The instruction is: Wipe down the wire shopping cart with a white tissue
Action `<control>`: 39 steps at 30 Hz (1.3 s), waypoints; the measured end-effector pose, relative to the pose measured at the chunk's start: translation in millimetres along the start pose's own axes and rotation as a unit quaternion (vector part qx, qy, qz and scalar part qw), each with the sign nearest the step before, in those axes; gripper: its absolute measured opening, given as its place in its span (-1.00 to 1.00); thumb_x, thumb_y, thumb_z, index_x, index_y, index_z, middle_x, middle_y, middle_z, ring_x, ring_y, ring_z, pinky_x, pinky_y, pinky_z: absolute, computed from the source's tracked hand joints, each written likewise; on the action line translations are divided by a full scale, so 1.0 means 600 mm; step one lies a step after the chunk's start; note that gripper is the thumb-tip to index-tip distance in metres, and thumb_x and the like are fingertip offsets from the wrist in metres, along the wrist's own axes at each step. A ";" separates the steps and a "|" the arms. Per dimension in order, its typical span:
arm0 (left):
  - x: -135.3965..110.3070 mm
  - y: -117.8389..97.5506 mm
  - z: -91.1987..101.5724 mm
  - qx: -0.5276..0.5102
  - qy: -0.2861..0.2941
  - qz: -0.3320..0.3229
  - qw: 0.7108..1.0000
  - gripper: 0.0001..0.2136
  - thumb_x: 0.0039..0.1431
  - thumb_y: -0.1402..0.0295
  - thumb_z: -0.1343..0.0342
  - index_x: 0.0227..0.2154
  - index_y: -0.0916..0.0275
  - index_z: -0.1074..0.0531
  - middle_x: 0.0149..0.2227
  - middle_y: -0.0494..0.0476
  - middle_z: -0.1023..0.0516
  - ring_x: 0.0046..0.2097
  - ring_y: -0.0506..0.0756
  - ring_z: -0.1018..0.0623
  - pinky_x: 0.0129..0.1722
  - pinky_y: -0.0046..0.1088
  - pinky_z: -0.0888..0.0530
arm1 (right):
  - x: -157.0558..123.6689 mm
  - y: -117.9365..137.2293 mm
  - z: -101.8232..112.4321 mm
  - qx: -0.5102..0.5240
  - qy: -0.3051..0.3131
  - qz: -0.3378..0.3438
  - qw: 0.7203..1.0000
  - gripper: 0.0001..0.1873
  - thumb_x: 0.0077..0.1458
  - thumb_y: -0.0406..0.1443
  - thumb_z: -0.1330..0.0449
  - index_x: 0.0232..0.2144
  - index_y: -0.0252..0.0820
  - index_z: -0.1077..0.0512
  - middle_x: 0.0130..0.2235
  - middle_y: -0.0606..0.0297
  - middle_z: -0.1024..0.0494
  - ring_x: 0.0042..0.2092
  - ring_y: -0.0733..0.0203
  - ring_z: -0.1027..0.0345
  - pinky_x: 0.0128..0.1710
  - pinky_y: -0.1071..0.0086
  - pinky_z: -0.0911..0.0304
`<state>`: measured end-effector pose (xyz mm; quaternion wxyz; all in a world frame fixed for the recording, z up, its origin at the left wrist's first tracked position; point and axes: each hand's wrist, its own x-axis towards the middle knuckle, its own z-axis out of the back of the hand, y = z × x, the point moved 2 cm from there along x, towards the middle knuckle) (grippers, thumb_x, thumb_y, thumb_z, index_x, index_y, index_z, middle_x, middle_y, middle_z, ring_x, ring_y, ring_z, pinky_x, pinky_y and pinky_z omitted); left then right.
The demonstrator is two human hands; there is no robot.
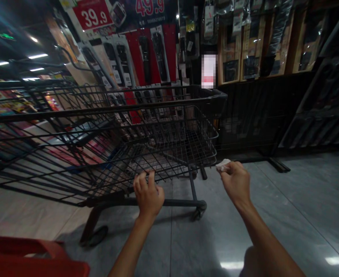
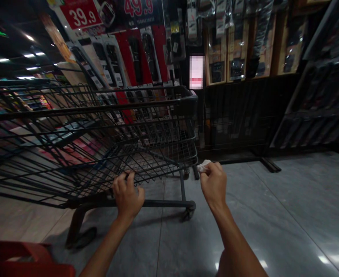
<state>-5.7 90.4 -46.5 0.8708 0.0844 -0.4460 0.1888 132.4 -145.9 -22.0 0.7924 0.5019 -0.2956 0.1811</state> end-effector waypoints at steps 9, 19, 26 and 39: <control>0.002 -0.008 0.005 -0.012 0.005 0.014 1.000 -0.55 -0.02 0.49 -0.04 0.02 0.34 -0.31 -0.01 0.37 -0.29 0.11 0.35 -0.26 0.10 0.04 -0.28 | -0.039 0.072 -0.045 0.077 0.075 0.098 0.989 -0.92 0.05 -0.34 -0.12 -0.33 -0.15 -0.37 -0.24 0.22 -0.32 -0.30 0.23 -0.30 -0.29 0.31 -0.33; 0.003 0.000 0.010 0.014 0.008 -0.031 0.999 -0.58 0.01 0.51 0.00 0.00 0.37 -0.32 -0.03 0.39 -0.33 0.04 0.31 -0.30 0.06 0.00 -0.32 | -0.025 0.019 -0.042 -0.067 0.044 0.044 0.996 -0.90 -0.14 -0.43 -0.06 -0.51 -0.13 -0.29 -0.36 0.27 -0.28 -0.40 0.23 -0.19 -0.40 0.35 -0.18; 0.001 -0.004 0.008 -0.012 0.029 -0.001 1.000 -0.53 -0.02 0.47 -0.05 0.03 0.30 -0.32 0.01 0.36 -0.30 0.09 0.33 -0.29 0.10 0.05 -0.28 | -0.021 0.037 -0.004 -0.029 -0.058 0.080 0.995 -0.89 -0.12 -0.38 -0.12 -0.50 -0.09 -0.24 -0.44 0.33 -0.32 -0.37 0.18 -0.24 -0.36 0.33 -0.21; -0.001 0.003 0.012 0.000 0.038 -0.039 0.999 -0.51 0.00 0.50 -0.03 0.07 0.30 -0.30 0.00 0.34 -0.31 0.07 0.30 -0.31 0.09 -0.02 -0.30 | -0.033 0.033 -0.057 -0.086 0.012 0.075 0.993 -0.91 0.02 -0.38 -0.06 -0.45 -0.14 -0.36 -0.34 0.26 -0.37 -0.40 0.22 -0.25 -0.44 0.38 -0.11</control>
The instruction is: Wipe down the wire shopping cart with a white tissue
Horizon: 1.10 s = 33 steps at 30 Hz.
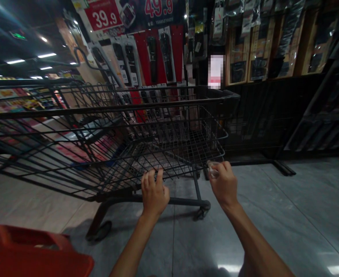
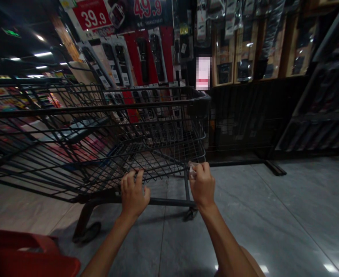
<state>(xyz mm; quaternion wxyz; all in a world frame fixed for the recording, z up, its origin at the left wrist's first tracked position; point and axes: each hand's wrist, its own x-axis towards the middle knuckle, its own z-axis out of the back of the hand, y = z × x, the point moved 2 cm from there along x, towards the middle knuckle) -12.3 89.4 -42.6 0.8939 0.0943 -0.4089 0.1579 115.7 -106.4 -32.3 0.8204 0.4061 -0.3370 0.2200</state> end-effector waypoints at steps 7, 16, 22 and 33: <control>0.001 -0.012 0.003 0.001 0.009 0.004 1.000 -0.48 -0.01 0.45 -0.06 0.09 0.37 -0.27 0.02 0.39 -0.26 0.09 0.33 -0.27 0.12 0.03 -0.26 | 0.018 -0.041 0.046 -0.020 -0.079 -0.050 0.995 -0.98 -0.07 -0.34 -0.12 -0.47 -0.14 -0.35 -0.40 0.26 -0.34 -0.35 0.14 -0.25 -0.36 0.30 -0.16; 0.013 -0.045 0.013 0.001 0.057 0.011 0.998 -0.43 -0.01 0.45 -0.07 0.14 0.39 -0.23 0.06 0.42 -0.25 0.11 0.35 -0.28 0.13 0.02 -0.29 | -0.001 0.007 0.000 0.068 -0.040 -0.047 0.996 -0.81 0.03 -0.32 -0.07 -0.30 -0.22 -0.43 -0.30 0.16 -0.42 -0.26 0.12 -0.33 -0.26 0.27 -0.26; 0.018 -0.073 0.008 -0.025 0.077 0.023 0.996 -0.38 -0.02 0.48 -0.06 0.18 0.38 -0.18 0.09 0.44 -0.26 0.14 0.38 -0.29 0.15 0.05 -0.27 | -0.025 0.040 -0.037 0.105 0.000 0.029 0.994 -0.77 0.03 -0.42 -0.03 -0.24 -0.18 -0.40 -0.27 0.18 -0.44 -0.21 0.13 -0.35 -0.21 0.28 -0.30; -0.014 -0.092 0.048 -0.068 0.134 -0.067 0.986 -0.34 -0.04 0.57 0.01 0.21 0.28 -0.12 0.31 0.43 -0.05 0.32 0.30 -0.11 0.24 0.16 -0.10 | -0.060 0.079 -0.077 0.014 0.105 0.216 0.971 -0.76 0.06 -0.49 -0.02 -0.29 -0.19 -0.43 -0.30 0.24 -0.44 -0.42 0.32 -0.32 -0.45 0.50 -0.20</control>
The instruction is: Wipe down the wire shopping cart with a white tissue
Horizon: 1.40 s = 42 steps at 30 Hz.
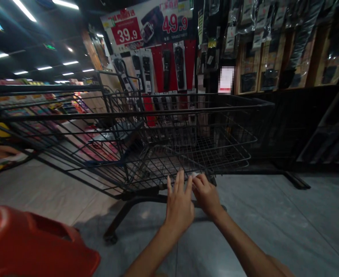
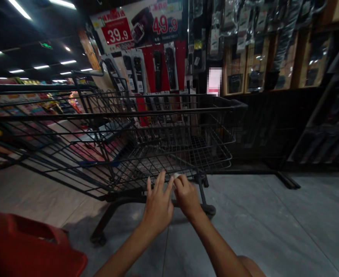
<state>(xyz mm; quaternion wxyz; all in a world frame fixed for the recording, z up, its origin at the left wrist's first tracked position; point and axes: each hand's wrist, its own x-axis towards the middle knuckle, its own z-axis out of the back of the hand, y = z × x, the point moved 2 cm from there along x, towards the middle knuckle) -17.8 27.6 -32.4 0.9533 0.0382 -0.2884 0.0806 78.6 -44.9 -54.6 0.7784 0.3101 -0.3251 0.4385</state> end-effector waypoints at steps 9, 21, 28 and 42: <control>-0.051 0.082 -0.009 0.040 -0.121 0.080 0.989 -0.48 0.04 0.55 0.01 0.13 0.33 -0.20 0.12 0.40 -0.27 0.20 0.30 -0.26 0.19 0.10 -0.23 | -0.005 -0.081 0.070 -0.031 -0.092 -0.173 0.980 -0.83 0.09 -0.33 -0.06 -0.29 -0.16 -0.44 -0.30 0.25 -0.41 -0.38 0.24 -0.32 -0.45 0.42 -0.15; -0.053 0.100 -0.042 0.062 -0.160 0.046 0.984 -0.54 -0.01 0.50 -0.08 0.04 0.25 -0.36 0.20 0.40 -0.13 0.24 0.37 -0.19 0.13 -0.03 -0.34 | -0.007 0.025 -0.013 0.010 -0.012 -0.086 0.996 -0.83 0.09 -0.44 -0.04 -0.29 -0.17 -0.39 -0.32 0.24 -0.44 -0.37 0.24 -0.33 -0.41 0.42 -0.17; -0.059 0.120 -0.055 0.051 -0.076 -0.028 0.995 -0.60 0.03 0.54 0.08 -0.05 0.36 -0.41 0.00 0.36 -0.47 0.14 0.24 -0.36 0.18 -0.02 -0.25 | 0.015 0.093 -0.059 -0.039 0.035 0.040 0.998 -0.86 0.16 -0.44 -0.06 -0.33 -0.16 -0.38 -0.35 0.26 -0.44 -0.35 0.25 -0.32 -0.40 0.42 -0.15; -0.055 0.089 -0.074 0.053 -0.051 0.069 0.995 -0.43 0.01 0.55 0.04 0.17 0.37 -0.21 0.09 0.33 -0.41 0.19 0.23 -0.31 0.24 -0.06 -0.15 | 0.004 -0.054 0.048 -0.124 -0.016 -0.055 0.991 -0.85 0.06 -0.43 -0.05 -0.38 -0.18 -0.40 -0.37 0.30 -0.38 -0.47 0.33 -0.22 -0.48 0.44 -0.03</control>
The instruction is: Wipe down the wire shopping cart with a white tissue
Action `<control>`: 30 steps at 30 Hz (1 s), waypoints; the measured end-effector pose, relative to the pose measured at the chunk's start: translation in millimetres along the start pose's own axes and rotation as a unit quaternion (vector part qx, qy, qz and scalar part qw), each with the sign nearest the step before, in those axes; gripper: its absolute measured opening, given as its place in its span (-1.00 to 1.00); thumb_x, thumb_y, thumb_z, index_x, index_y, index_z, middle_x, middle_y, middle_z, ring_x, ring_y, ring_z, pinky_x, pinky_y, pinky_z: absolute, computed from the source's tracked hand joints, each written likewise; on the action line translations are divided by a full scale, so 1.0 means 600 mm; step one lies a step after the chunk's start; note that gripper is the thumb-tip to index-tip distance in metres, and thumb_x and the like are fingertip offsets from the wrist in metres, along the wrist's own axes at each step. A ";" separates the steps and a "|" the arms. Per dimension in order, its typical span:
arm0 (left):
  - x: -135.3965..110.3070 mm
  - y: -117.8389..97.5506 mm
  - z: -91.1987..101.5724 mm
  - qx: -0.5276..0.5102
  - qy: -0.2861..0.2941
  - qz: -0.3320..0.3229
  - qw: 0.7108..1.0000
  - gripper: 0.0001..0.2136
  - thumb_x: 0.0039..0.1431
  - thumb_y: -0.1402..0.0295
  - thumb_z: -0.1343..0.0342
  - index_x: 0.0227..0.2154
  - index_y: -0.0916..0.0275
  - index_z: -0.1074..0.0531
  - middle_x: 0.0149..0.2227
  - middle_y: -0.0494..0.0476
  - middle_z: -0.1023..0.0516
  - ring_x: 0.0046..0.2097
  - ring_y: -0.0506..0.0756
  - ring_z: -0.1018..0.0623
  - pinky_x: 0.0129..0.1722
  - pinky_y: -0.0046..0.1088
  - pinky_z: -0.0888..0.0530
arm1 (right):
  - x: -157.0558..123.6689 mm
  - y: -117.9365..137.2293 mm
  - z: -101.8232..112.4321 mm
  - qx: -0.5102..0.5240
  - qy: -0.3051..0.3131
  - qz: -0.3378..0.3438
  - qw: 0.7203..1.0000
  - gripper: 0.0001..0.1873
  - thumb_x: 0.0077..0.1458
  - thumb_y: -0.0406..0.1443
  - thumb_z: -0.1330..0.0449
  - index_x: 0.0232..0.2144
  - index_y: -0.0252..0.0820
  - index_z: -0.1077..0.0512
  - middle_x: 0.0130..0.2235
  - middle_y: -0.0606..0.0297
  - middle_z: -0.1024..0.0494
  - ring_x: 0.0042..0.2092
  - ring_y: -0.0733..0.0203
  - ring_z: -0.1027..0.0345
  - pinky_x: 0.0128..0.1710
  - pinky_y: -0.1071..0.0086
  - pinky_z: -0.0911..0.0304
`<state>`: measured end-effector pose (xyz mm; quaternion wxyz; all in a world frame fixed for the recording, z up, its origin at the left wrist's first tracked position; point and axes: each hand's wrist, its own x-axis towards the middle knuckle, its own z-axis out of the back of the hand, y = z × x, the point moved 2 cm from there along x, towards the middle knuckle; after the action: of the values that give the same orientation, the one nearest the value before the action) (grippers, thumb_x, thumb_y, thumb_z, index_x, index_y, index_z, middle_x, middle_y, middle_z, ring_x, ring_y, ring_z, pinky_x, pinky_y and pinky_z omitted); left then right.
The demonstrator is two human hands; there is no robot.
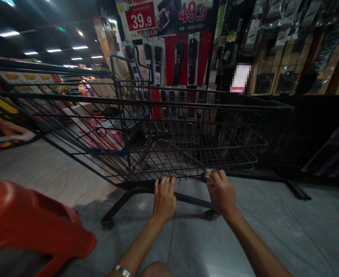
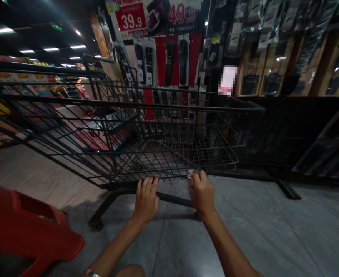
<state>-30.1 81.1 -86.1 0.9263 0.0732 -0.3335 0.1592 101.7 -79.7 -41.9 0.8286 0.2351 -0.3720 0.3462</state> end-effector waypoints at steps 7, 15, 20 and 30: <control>0.001 -0.014 -0.001 -0.010 -0.012 0.024 1.000 -0.38 -0.05 0.56 0.02 0.17 0.37 -0.20 0.09 0.36 -0.40 0.20 0.26 -0.30 0.24 0.01 -0.13 | -0.006 0.056 -0.002 0.079 0.012 0.072 0.994 -0.81 0.08 -0.45 -0.05 -0.29 -0.17 -0.41 -0.30 0.25 -0.43 -0.35 0.26 -0.31 -0.39 0.43 -0.17; -0.006 -0.002 -0.008 -0.012 -0.001 0.012 1.000 -0.48 -0.05 0.53 0.00 0.07 0.37 -0.32 0.08 0.37 -0.41 0.20 0.25 -0.30 0.24 -0.04 -0.14 | 0.000 0.138 -0.045 0.047 0.104 0.166 0.980 -0.82 0.17 -0.42 -0.07 -0.24 -0.13 -0.43 -0.30 0.21 -0.43 -0.32 0.20 -0.30 -0.37 0.37 -0.13; -0.004 0.000 -0.002 -0.007 0.004 0.013 1.000 -0.38 -0.04 0.54 0.02 0.18 0.35 -0.18 0.10 0.31 -0.40 0.20 0.23 -0.29 0.25 -0.05 -0.11 | 0.004 0.072 -0.024 0.017 0.074 0.124 0.989 -0.78 0.14 -0.45 -0.06 -0.28 -0.12 -0.46 -0.35 0.24 -0.40 -0.36 0.24 -0.25 -0.37 0.40 -0.07; -0.002 -0.012 -0.005 -0.018 -0.008 0.033 0.999 -0.37 -0.06 0.54 0.01 0.18 0.35 -0.19 0.11 0.34 -0.39 0.21 0.27 -0.29 0.26 0.02 -0.11 | 0.003 -0.088 0.049 -0.045 -0.024 -0.086 0.995 -0.78 0.08 -0.36 -0.08 -0.23 -0.15 -0.47 -0.34 0.30 -0.37 -0.46 0.32 -0.16 -0.52 0.43 0.09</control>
<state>-26.7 74.7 -89.2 0.9191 0.0462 -0.3457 0.1832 128.6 -132.4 -29.3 0.8557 0.2372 -0.3854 0.2510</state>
